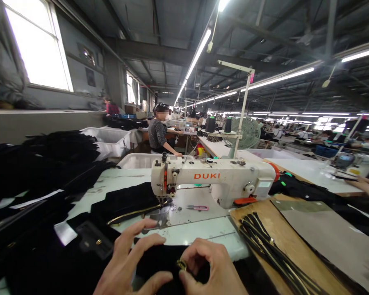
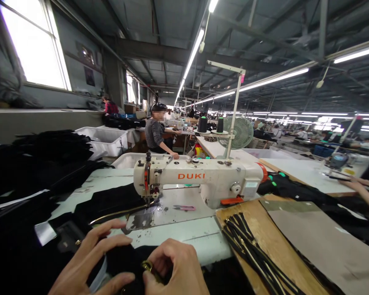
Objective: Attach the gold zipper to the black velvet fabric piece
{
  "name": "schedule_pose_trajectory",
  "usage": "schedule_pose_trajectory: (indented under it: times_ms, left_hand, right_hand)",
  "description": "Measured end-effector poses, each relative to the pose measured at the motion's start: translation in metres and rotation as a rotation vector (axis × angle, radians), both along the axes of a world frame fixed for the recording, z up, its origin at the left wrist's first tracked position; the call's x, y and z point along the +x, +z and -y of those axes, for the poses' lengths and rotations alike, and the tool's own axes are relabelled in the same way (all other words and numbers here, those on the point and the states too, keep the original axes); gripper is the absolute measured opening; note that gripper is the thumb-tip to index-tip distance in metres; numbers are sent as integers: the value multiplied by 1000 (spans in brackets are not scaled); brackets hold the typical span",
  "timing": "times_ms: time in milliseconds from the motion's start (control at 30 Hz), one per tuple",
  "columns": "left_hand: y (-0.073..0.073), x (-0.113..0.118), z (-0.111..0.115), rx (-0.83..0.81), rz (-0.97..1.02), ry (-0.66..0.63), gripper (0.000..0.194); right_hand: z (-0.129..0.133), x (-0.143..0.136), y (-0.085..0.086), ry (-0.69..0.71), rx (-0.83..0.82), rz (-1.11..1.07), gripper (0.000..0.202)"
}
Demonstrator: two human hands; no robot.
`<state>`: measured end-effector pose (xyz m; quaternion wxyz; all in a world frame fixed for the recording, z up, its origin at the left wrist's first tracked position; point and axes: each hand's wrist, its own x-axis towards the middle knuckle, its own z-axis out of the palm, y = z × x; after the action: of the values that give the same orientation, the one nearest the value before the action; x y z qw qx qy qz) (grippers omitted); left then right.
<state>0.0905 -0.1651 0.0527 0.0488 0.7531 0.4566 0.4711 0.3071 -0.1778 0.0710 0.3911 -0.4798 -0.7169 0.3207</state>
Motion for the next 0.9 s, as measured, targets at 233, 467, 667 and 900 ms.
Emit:
schedule_pose_trajectory:
  times_ms: [233, 467, 667, 900]
  left_hand:
    - [26, 2, -3, -368, 61, -284, 7]
    - [31, 1, -1, -518, 83, -355, 16]
    - [27, -3, 2, -504, 12, -344, 21]
    - [27, -4, 4, -555, 150, -281, 10]
  right_hand:
    - [3, -1, 3, 19, 6, -25, 9]
    - [3, -4, 4, 36, 44, -33, 10]
    - [2, -11, 4, 43, -33, -99, 9]
    - [1, -18, 1, 25, -1, -142, 6]
